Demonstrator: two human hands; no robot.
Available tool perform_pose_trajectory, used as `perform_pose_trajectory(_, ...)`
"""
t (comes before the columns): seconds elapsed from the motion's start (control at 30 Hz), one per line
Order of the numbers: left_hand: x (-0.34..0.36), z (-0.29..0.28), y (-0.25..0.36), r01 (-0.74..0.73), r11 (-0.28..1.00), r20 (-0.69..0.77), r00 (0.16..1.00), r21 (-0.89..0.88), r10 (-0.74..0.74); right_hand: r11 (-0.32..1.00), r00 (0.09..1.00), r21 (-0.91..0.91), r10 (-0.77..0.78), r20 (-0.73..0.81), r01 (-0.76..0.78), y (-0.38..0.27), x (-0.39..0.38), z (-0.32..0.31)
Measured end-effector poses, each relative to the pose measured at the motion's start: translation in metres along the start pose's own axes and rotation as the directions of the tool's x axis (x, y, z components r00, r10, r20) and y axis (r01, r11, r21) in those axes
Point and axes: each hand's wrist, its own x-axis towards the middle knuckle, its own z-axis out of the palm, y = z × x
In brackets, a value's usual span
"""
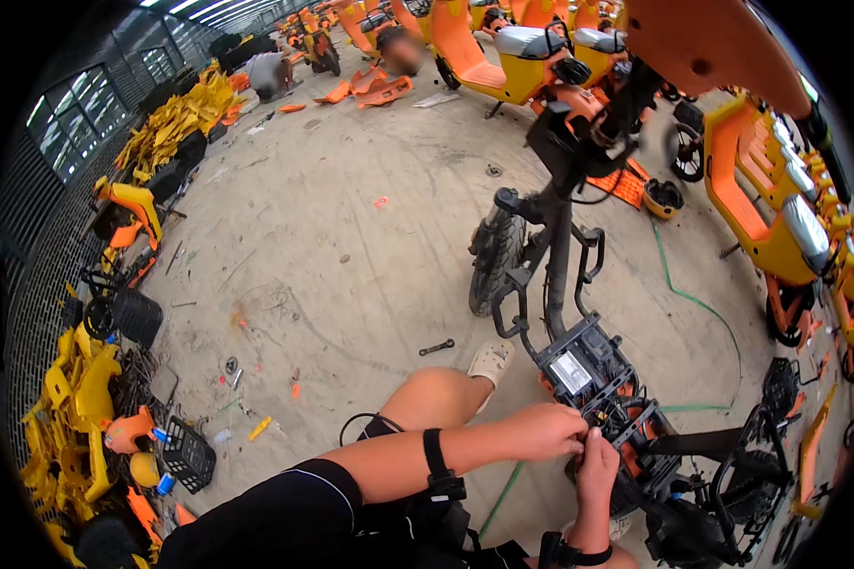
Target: The person uses a power drill to work on the electrical components and frame of an electric scooter, then picks up and uses an adjustable wrench to adjust a part.
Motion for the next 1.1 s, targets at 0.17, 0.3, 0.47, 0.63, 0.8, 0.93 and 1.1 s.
perform_pose_trajectory(0.17,0.01,-0.001,-0.001,0.047,0.999,-0.1,0.994,-0.026,-0.05,0.994,0.993,-0.048,-0.097,-0.06,0.095,0.016,-0.002,-0.016)
perform_pose_trajectory(0.3,0.012,0.002,-0.007,-0.042,0.993,-0.223,0.975,-0.107,0.017,0.991,0.995,-0.12,-0.065,-0.076,0.055,0.017,-0.009,-0.022)
perform_pose_trajectory(0.47,0.02,-0.001,0.006,0.079,0.978,-0.081,0.992,-0.194,-0.097,0.959,0.994,-0.283,-0.019,-0.105,-0.012,0.031,-0.025,-0.04)
perform_pose_trajectory(0.63,0.034,0.01,0.001,-0.105,0.962,-0.155,0.986,-0.251,0.067,0.93,0.984,-0.349,0.064,-0.166,-0.119,-0.018,-0.035,-0.028)
perform_pose_trajectory(0.8,0.038,-0.025,-0.004,0.126,0.962,-0.315,0.928,-0.243,-0.2,0.892,0.999,-0.451,-0.012,-0.036,-0.005,-0.079,-0.006,0.019)
perform_pose_trajectory(0.93,0.045,-0.057,-0.013,0.243,0.93,-0.449,0.823,-0.275,-0.348,0.945,0.998,-0.327,-0.033,-0.052,0.014,-0.115,-0.007,0.033)
perform_pose_trajectory(1.1,0.04,-0.069,-0.002,0.01,0.966,-0.642,0.746,-0.258,-0.18,0.944,0.993,-0.318,-0.109,-0.055,0.086,-0.105,-0.006,0.017)
